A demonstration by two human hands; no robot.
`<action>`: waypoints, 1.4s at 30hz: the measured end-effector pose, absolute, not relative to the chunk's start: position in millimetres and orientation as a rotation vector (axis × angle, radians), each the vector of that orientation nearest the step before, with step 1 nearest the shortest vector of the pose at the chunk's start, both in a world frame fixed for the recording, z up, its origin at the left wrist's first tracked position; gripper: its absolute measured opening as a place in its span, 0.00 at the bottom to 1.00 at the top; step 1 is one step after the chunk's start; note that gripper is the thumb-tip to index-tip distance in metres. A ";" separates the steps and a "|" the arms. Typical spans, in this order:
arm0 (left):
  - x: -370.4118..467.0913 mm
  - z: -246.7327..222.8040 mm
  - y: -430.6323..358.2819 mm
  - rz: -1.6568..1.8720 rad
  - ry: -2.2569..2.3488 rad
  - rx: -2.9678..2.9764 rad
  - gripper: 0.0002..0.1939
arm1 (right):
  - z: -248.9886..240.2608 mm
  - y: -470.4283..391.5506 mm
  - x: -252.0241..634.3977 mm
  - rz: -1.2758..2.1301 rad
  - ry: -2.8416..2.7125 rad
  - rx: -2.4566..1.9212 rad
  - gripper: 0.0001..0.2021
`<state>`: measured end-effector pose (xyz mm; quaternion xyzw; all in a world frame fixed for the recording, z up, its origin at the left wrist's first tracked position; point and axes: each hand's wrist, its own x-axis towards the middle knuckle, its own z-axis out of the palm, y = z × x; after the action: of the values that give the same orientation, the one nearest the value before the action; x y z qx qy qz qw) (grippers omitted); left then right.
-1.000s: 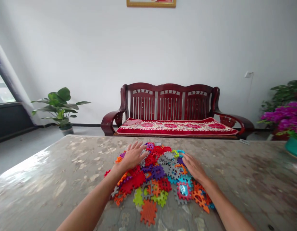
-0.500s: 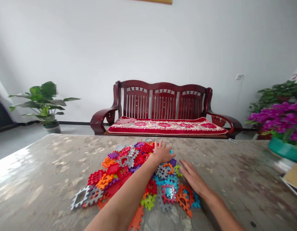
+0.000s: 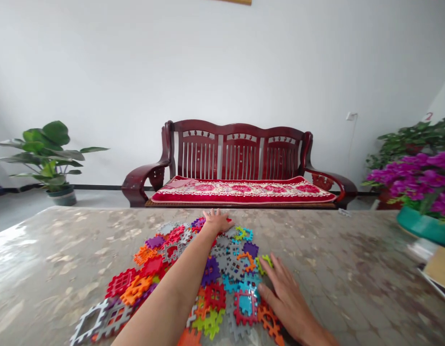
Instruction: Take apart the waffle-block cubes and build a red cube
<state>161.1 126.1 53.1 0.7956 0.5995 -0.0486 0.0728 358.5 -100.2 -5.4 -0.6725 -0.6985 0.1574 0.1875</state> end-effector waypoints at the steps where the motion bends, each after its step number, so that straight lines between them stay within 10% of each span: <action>1: 158.4 51.5 126.7 -0.144 1.801 2.381 0.38 | -4.9 -99.4 356.0 0.430 -1.973 -1.899 0.34; 42: -28.4 49.7 103.4 -0.104 1.654 2.497 0.32 | 11.5 -67.5 166.2 0.392 -2.198 -1.680 0.35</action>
<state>-28.4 103.4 49.7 0.8310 0.5504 -0.0346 0.0724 166.2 -67.5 11.5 -0.5923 -0.7748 0.1381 0.1727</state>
